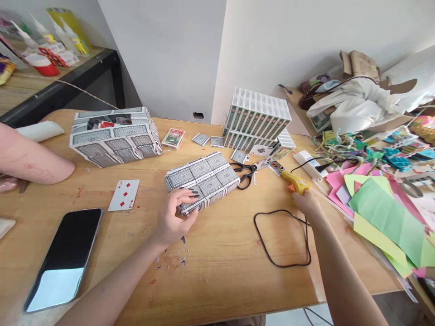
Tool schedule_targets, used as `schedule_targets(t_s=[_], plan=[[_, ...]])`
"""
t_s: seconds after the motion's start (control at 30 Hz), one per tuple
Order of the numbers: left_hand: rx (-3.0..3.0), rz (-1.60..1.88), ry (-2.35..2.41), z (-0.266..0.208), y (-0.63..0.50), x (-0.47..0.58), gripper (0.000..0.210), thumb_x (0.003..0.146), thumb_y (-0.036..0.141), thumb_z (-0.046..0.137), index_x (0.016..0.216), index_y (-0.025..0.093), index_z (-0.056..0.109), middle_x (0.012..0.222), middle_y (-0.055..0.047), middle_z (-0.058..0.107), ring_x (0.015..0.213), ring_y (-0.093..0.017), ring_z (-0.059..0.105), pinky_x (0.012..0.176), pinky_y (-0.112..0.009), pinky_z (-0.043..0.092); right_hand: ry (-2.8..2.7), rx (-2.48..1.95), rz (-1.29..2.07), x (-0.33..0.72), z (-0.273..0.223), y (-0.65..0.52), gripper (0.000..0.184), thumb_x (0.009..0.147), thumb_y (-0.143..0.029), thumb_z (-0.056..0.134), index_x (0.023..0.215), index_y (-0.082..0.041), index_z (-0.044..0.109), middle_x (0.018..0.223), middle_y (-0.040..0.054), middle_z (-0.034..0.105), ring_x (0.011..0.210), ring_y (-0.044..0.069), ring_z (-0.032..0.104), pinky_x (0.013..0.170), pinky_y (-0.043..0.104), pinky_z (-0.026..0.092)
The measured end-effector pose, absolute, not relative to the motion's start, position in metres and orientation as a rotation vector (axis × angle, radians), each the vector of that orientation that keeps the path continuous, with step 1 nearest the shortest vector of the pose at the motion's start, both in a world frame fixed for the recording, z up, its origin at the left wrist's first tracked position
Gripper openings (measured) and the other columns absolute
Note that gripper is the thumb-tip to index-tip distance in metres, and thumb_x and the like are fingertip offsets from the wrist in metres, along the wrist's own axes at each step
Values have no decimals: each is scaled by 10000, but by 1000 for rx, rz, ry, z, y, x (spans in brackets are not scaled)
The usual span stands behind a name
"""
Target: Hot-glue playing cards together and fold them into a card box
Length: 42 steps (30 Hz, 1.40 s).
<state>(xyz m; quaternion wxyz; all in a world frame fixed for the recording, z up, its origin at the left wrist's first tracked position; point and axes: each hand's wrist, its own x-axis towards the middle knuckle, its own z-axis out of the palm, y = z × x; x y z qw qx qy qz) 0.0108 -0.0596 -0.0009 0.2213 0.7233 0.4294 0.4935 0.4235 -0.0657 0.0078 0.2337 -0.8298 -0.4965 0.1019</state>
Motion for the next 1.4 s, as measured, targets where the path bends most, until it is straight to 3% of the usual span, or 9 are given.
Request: schedule_targets(t_s=[0.1,0.17,0.33,0.53,0.77,0.9,1.13,1.4], plan=[[1986,1360,1171,-2,-59,10,292,772,153,674,1040,196,564,986,-60,659,981,-207,668,951,-428,522,-1157,-2530,168,412,14,-73,499,656,-368,628,1107,-153,628,1132,255,574,1188,517,441,882,708,336],[1986,1363,1168,-1,-59,10,263,774,149,671,1015,195,576,1013,-63,647,973,-198,667,938,-408,528,-1112,-2675,108,401,21,-76,581,687,-449,617,1174,-133,592,1223,271,528,1259,528,359,908,713,319],[2015,1379,1173,1,-59,11,195,778,149,664,956,194,596,1038,-66,629,971,-197,666,928,-400,535,-1518,-2298,54,359,43,-76,414,783,-430,540,1100,-186,649,1129,168,608,1137,363,530,986,548,398],[2006,1380,1184,-1,-60,10,226,770,155,669,979,202,595,1024,-67,653,971,-207,676,913,-403,541,-1584,-1857,432,307,50,-68,330,779,-326,596,1088,-224,654,1131,90,665,943,261,663,890,484,526],[2066,1371,1201,2,-63,12,491,796,152,651,1245,229,467,868,-32,724,976,-224,685,929,-444,530,-1657,-1620,462,263,39,-61,481,754,-137,510,1219,-233,579,1223,93,621,1085,245,615,979,483,509],[2089,1382,1219,2,-64,13,520,790,144,660,1259,231,452,857,-27,730,971,-221,687,967,-456,506,-1621,-1623,407,245,37,-67,522,754,-115,484,1259,-234,537,1238,105,600,1151,252,567,994,492,496],[2052,1380,1212,5,-64,14,508,790,150,660,1247,223,451,837,-24,728,947,-216,694,945,-444,520,-1506,-1590,489,235,36,-77,449,777,-134,480,1205,-258,540,1200,80,621,1096,236,600,993,485,498],[2078,1386,1223,5,-64,14,494,798,150,648,1244,224,448,832,-22,729,950,-216,693,984,-468,496,-1571,-1579,376,221,41,-87,355,802,-146,482,1126,-265,567,1070,66,666,872,213,579,743,385,547]])
